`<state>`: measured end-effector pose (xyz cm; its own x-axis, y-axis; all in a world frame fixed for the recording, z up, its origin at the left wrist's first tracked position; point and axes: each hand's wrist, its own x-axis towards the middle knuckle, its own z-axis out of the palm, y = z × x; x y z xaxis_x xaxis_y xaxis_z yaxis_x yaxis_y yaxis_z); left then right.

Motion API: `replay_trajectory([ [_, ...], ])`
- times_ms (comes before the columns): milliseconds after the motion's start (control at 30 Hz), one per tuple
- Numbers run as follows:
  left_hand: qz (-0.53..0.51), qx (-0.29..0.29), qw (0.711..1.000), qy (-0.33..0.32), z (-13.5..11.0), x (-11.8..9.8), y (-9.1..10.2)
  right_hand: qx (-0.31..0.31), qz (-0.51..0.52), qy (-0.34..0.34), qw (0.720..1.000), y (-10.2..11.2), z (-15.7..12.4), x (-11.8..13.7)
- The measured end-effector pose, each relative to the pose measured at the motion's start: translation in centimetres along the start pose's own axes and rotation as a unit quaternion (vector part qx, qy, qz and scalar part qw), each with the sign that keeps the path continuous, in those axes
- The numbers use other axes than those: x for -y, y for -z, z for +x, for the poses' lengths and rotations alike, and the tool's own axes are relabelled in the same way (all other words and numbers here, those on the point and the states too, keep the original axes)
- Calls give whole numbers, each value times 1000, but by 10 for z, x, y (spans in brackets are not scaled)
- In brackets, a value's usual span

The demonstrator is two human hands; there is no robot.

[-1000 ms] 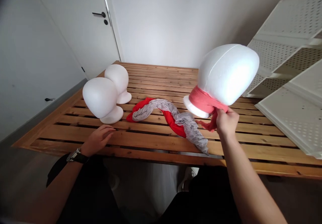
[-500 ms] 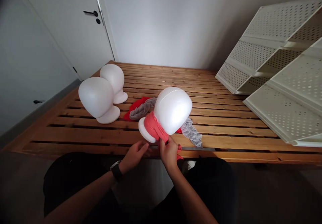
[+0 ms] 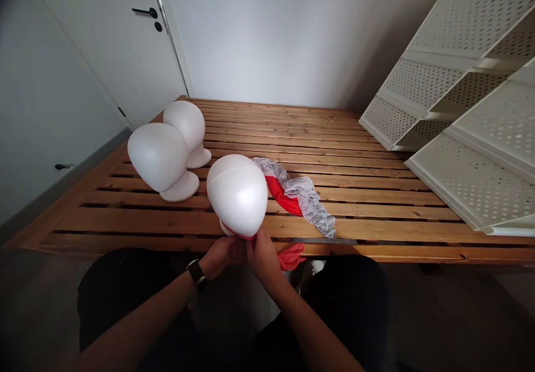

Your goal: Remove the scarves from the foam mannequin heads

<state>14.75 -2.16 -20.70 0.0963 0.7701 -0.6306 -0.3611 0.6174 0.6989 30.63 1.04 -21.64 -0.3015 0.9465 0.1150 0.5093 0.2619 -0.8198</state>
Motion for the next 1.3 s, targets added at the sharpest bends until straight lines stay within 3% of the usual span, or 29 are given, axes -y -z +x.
replay_trajectory([
  [133, 67, 31, 995, -69, -8, -2, 1, -3, 80, -76, 994, 9, -15, -6],
  [233, 154, 41, 979, -130, -14, -9, 3, 44, 140, -138, 980, 20, -26, -7],
  [367, 185, 29, 966, -180, -12, -11, 3, 155, 130, -52, 978, 32, -31, 8],
  [467, 125, 12, 982, -142, -4, -3, -4, 229, 95, 12, 969, 32, -32, 21],
  [567, 39, -10, 993, -107, 4, 4, -12, 269, 92, 13, 959, 29, -29, 17],
  [633, 14, -25, 992, -120, 6, 5, -17, 242, 100, -35, 965, 28, -23, 6],
  [700, 11, -32, 992, -124, 5, 4, -19, 172, 144, -114, 968, 30, -12, -6],
  [767, 27, -39, 993, -109, 3, 2, -18, 118, 220, -190, 950, 32, 2, -15],
  [833, 59, -43, 992, -105, 1, -1, -14, 110, 277, -236, 925, 30, 16, -18],
  [1000, 106, -4, 987, -119, -2, -7, -7, 125, 288, -249, 916, 13, 34, -14],
  [1133, 42, 75, 992, -92, -12, -13, -9, 114, 292, -245, 918, 6, 32, -12],
  [1300, -43, 28, 996, -69, -13, -12, -11, 119, 309, -237, 913, 5, 27, -8],
])
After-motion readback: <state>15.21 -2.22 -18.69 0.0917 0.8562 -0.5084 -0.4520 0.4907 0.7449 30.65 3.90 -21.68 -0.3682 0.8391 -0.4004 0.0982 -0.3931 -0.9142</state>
